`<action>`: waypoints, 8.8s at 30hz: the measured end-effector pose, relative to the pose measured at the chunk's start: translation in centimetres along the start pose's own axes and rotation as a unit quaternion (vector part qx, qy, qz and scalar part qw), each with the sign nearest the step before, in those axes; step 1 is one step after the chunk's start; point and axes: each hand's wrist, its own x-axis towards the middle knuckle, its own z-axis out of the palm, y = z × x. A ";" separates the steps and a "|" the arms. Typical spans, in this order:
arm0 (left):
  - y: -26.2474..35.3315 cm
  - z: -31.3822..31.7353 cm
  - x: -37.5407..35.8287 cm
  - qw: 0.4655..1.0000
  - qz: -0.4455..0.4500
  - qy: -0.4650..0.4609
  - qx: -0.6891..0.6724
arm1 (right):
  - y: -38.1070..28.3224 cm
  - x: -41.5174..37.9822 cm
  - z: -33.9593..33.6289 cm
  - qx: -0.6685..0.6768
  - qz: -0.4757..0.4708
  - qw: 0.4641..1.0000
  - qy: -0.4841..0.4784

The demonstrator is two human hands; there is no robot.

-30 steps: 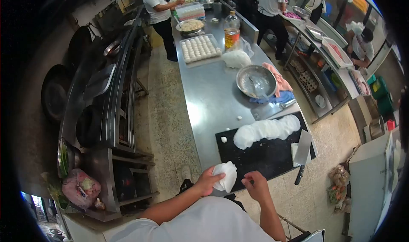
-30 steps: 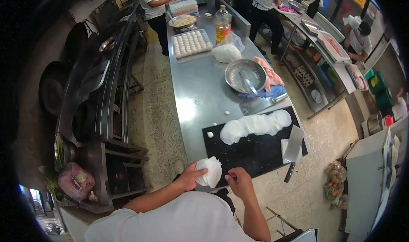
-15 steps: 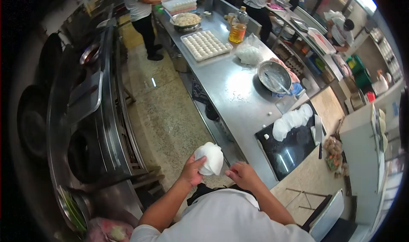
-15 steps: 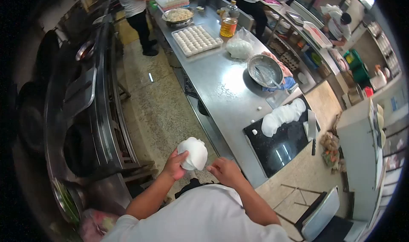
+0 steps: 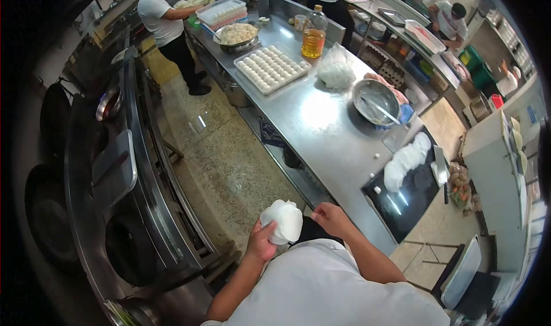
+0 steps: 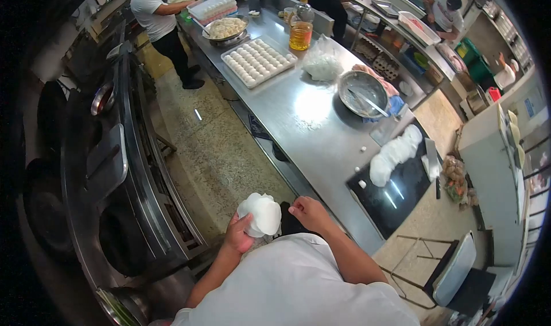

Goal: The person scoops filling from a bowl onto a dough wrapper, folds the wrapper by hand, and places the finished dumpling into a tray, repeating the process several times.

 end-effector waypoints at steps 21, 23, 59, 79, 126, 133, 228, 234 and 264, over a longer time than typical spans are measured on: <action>14.6 8.6 24.6 0.990 -0.007 0.020 0.140 | 0.6 29.3 -10.6 0.127 0.033 0.984 0.117; 14.7 9.6 27.2 0.985 -0.059 0.000 0.159 | 2.1 28.6 -10.1 0.145 0.084 0.976 0.143; 1.8 18.9 47.9 0.775 -0.332 -0.146 0.518 | 18.3 21.0 -28.8 -0.088 0.197 0.826 0.520; 6.8 22.9 51.4 0.878 -0.092 -0.190 0.430 | 2.3 21.9 -29.0 -0.154 0.129 0.901 0.384; 50.5 -3.2 54.6 0.942 0.184 0.254 0.124 | -25.0 75.8 -12.7 -0.262 -0.208 0.939 0.083; 51.6 -3.1 54.9 0.946 0.168 0.245 0.133 | -29.4 73.0 -12.9 -0.420 -0.277 0.861 0.083; 50.4 -7.1 54.2 0.960 0.145 0.205 0.122 | -26.8 68.5 -2.7 -0.289 -0.175 0.936 0.102; 49.8 -7.4 51.5 0.962 0.163 0.188 0.115 | -29.2 64.5 -6.1 -0.282 -0.181 0.939 0.077; 11.4 15.4 48.5 0.896 -0.196 -0.230 0.326 | -4.5 18.1 -9.5 -0.118 0.325 0.797 0.495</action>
